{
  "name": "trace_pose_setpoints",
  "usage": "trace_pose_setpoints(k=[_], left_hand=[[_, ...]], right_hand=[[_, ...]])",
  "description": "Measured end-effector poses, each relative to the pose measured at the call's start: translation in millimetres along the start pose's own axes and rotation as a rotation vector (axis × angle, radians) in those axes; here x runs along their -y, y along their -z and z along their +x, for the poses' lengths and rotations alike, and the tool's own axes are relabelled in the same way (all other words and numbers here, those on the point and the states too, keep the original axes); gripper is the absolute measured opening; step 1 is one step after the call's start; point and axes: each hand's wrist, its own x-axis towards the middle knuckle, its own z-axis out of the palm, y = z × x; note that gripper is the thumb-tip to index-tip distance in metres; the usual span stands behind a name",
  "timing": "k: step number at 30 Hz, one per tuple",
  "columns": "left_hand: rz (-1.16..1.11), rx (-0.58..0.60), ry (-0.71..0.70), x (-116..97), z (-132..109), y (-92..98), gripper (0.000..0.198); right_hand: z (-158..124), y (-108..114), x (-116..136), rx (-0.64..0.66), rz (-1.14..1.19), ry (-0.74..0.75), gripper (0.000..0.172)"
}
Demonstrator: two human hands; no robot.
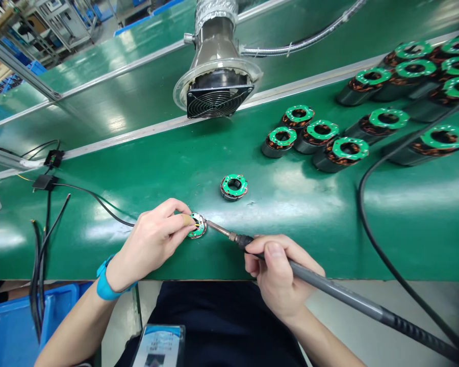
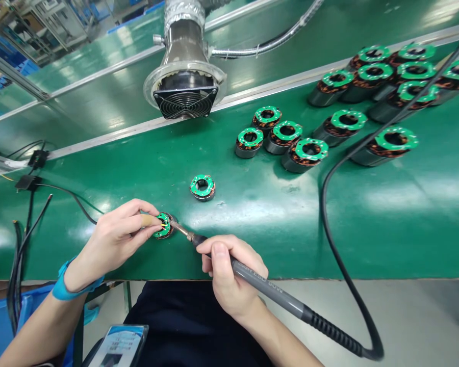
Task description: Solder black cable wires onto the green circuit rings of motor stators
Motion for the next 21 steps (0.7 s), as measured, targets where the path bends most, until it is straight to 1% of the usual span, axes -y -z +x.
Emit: trace_pose_setpoints(k=[4,7,9,11,12,13,14,15,16,17,19,21], left_hand=[[-0.004,0.015,0.004,1,0,0.2,0.013],[0.005,0.019,0.011,1,-2,0.0,0.015],[0.015,0.02,0.024,0,-4,-0.5,0.018],[0.047,0.026,0.042,-2,-7,-1.7,0.017],[0.075,0.035,0.056,-2,-10,-2.9,0.015],[0.115,0.05,0.073,-3,-12,-4.6,0.025],[0.165,0.068,0.092,-3,-16,-6.9,0.04],[0.212,0.089,0.108,-3,-19,-9.7,0.053],[0.25,0.113,0.116,-1,-21,-12.8,0.061],[0.275,0.136,0.117,1,-22,-16.0,0.062],[0.296,0.166,0.113,12,-19,-20.2,0.056],[0.322,0.155,0.159,32,-4,-17.2,0.058]], right_hand=[[-2,2,1,0.012,-0.056,0.017,0.03],[2,1,4,0.018,-0.115,0.109,0.026],[11,1,6,0.052,-0.22,0.252,0.02],[26,1,7,0.101,-0.4,0.455,0.017],[36,0,6,0.119,-0.498,0.559,0.018],[45,0,6,0.131,-0.589,0.645,0.02],[55,0,5,0.139,-0.663,0.705,0.022],[64,0,4,0.154,-0.718,0.74,0.024],[71,-1,3,0.172,-0.755,0.757,0.026],[77,-1,1,0.197,-0.784,0.757,0.029],[85,-3,-4,0.224,-0.82,0.753,0.032],[88,-4,-11,0.228,-0.832,0.755,0.035]])
